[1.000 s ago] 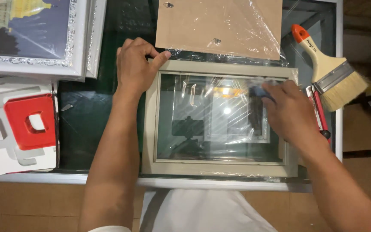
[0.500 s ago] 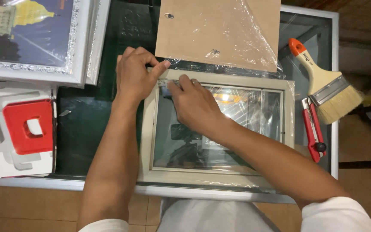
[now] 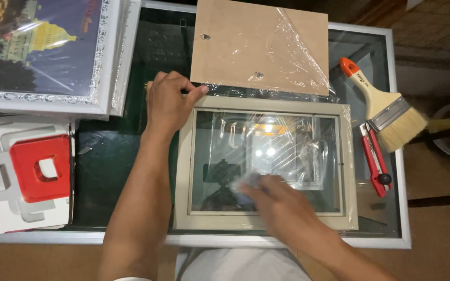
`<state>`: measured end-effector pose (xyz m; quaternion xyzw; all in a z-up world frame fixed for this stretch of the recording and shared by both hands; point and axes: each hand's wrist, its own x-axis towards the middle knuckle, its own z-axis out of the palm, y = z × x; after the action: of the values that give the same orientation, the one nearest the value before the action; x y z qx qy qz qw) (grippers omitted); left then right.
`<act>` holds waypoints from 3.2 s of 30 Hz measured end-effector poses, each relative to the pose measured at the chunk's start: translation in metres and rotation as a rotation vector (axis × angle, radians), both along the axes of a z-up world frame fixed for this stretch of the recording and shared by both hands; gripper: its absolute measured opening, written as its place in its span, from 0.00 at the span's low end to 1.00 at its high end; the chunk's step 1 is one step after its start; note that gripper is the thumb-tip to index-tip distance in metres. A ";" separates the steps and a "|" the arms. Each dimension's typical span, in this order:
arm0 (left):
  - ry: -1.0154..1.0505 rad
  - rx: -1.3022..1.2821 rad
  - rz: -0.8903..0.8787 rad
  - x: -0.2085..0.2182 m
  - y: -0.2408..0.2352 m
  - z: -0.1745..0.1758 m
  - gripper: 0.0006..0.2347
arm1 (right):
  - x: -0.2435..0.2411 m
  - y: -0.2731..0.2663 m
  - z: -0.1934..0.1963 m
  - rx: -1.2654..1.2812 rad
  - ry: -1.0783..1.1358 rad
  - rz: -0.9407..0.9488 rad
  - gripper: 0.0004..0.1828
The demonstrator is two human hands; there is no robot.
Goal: Clean the glass of a picture frame using a cloth.
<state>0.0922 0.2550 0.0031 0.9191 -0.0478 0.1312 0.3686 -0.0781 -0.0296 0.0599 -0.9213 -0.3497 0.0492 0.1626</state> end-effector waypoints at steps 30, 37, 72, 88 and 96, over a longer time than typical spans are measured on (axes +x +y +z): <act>0.051 0.064 0.121 -0.001 -0.015 0.008 0.12 | 0.052 -0.011 -0.024 -0.258 -0.039 -0.852 0.26; 0.003 0.053 0.113 -0.001 -0.014 0.009 0.12 | 0.087 0.120 -0.033 0.009 -0.088 -0.250 0.24; 0.009 0.108 0.132 -0.002 -0.019 0.013 0.15 | -0.015 -0.025 0.010 -0.086 0.078 -0.756 0.27; 0.024 0.030 0.095 0.001 -0.012 0.004 0.13 | 0.033 0.116 0.003 -0.095 0.204 -0.325 0.31; 0.013 0.045 0.076 0.001 -0.011 0.003 0.12 | 0.037 -0.012 -0.001 -0.101 -0.001 -0.690 0.27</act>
<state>0.0932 0.2442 0.0060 0.9290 -0.0135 0.1381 0.3430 -0.0411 -0.0419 0.0585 -0.9922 -0.0148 0.0083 0.1235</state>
